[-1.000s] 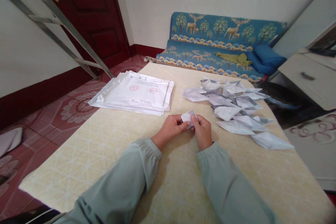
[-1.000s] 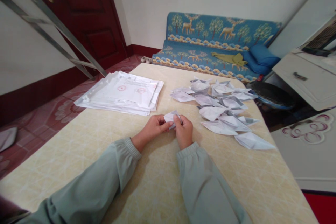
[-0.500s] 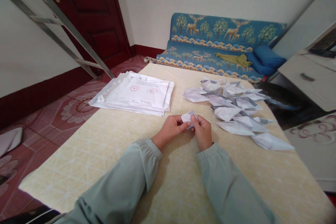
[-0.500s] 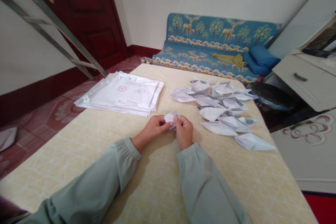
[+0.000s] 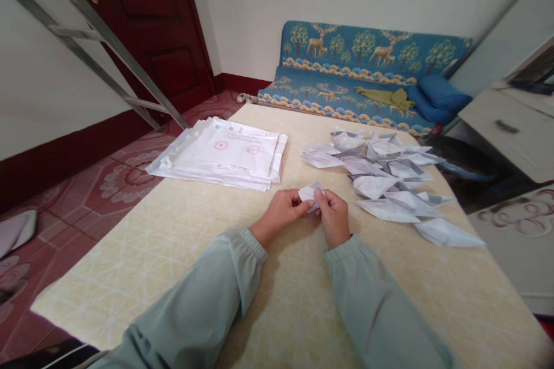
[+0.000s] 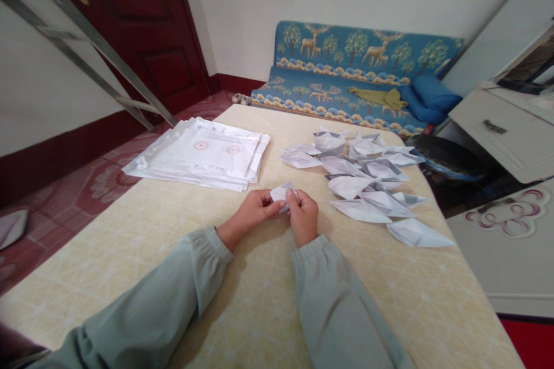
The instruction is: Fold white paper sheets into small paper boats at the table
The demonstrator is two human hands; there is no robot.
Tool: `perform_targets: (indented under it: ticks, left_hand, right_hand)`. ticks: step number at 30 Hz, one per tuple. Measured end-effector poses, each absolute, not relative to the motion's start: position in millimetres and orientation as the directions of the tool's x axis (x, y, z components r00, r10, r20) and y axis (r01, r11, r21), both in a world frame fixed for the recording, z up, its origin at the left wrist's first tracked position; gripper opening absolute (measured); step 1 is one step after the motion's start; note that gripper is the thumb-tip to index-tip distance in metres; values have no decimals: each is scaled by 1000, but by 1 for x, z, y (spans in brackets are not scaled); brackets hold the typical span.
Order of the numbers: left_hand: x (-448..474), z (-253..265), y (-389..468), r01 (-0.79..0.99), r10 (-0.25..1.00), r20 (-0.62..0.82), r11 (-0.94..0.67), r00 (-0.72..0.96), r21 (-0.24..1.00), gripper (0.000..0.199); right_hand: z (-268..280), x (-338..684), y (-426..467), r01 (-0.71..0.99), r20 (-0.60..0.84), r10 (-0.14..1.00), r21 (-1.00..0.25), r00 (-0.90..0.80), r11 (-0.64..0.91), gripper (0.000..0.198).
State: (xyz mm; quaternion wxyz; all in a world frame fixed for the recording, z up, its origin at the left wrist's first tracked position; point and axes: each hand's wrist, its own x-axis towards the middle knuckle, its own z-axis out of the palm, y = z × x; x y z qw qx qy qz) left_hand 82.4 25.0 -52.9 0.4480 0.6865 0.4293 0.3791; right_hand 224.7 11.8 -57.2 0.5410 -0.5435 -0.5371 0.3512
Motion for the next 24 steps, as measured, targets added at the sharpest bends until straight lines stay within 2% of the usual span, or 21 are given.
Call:
perform_targets:
  ticks: [24]
  left_hand:
    - [83, -48, 23, 202, 921, 135, -220, 366, 954, 34]
  right_hand:
    - [-58, 224, 12, 196, 187, 966, -969, 181, 151, 36]
